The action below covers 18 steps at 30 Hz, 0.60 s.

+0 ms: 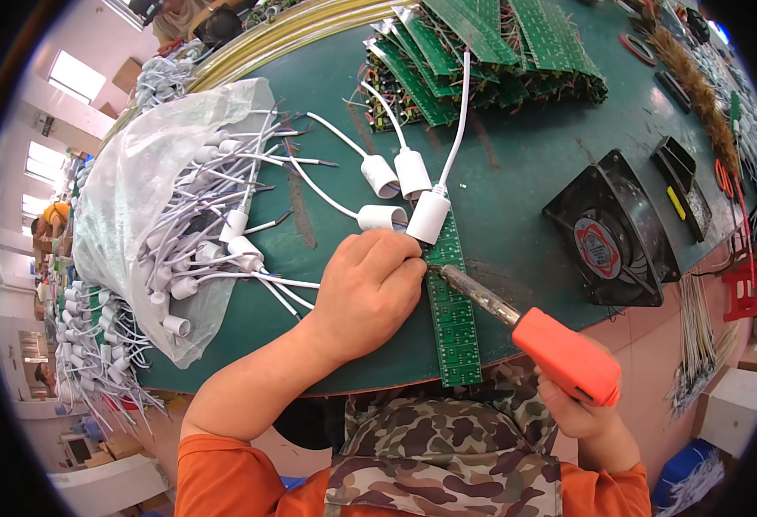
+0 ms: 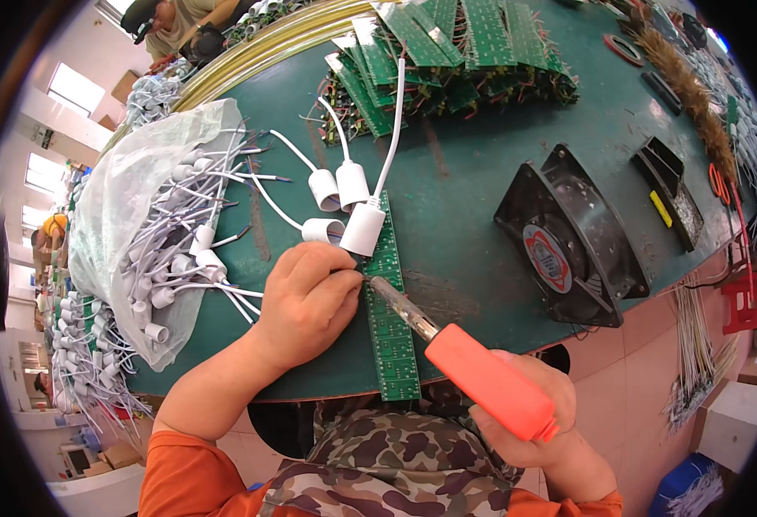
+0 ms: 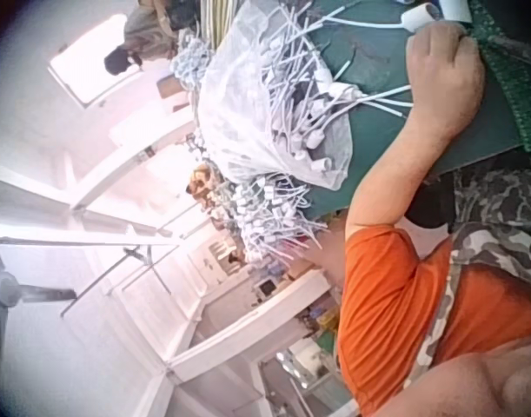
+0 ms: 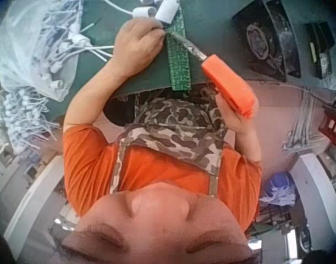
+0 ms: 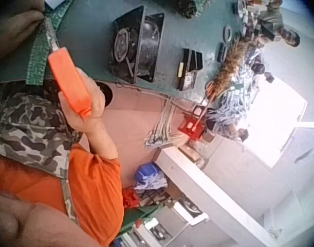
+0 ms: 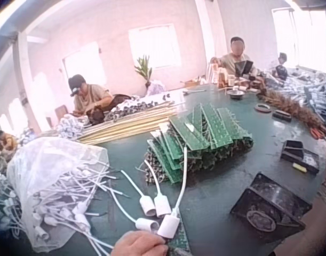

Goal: The person solders wired components onto circuit boards using a soldering iron.

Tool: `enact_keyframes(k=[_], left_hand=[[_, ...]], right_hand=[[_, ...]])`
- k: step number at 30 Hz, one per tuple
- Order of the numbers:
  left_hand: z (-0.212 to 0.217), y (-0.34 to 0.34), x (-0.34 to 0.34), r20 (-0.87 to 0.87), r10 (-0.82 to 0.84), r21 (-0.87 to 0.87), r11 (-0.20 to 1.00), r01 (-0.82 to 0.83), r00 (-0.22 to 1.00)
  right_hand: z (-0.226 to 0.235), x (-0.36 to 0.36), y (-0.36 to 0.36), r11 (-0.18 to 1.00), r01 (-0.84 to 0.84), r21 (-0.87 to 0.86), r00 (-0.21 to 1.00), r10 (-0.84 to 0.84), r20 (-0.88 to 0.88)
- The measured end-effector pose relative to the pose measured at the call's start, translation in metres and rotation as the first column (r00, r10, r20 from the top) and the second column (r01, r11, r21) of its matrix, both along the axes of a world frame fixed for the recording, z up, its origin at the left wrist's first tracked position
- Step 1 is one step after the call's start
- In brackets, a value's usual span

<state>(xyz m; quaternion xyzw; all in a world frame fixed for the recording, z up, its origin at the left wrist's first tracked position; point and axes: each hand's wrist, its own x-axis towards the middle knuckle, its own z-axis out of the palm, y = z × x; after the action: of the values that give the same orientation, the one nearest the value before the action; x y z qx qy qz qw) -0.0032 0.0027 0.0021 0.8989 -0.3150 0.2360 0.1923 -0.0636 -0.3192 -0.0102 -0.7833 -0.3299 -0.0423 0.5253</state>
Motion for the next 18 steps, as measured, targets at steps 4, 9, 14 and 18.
enact_keyframes(k=[4,9,14,18], left_hand=[[0.001,0.0,0.001,-0.003,0.002,0.004,1.0,-0.002,1.0],[0.001,0.0,0.002,0.002,0.003,0.003,1.0,-0.003,1.0],[0.004,0.0,0.0,-0.012,0.003,0.011,1.0,-0.003,1.0],[0.003,0.0,0.0,-0.006,0.003,0.013,1.0,-0.003,1.0]], right_hand=[[0.006,0.003,0.003,1.0,-0.003,-0.012,1.0,0.003,0.003],[0.01,0.005,0.004,1.0,-0.003,-0.024,1.0,0.004,0.019],[0.011,-0.003,-0.008,1.0,0.03,-0.009,1.0,-0.03,-0.007],[0.011,-0.007,-0.011,0.997,0.076,0.01,0.996,-0.075,-0.043]])
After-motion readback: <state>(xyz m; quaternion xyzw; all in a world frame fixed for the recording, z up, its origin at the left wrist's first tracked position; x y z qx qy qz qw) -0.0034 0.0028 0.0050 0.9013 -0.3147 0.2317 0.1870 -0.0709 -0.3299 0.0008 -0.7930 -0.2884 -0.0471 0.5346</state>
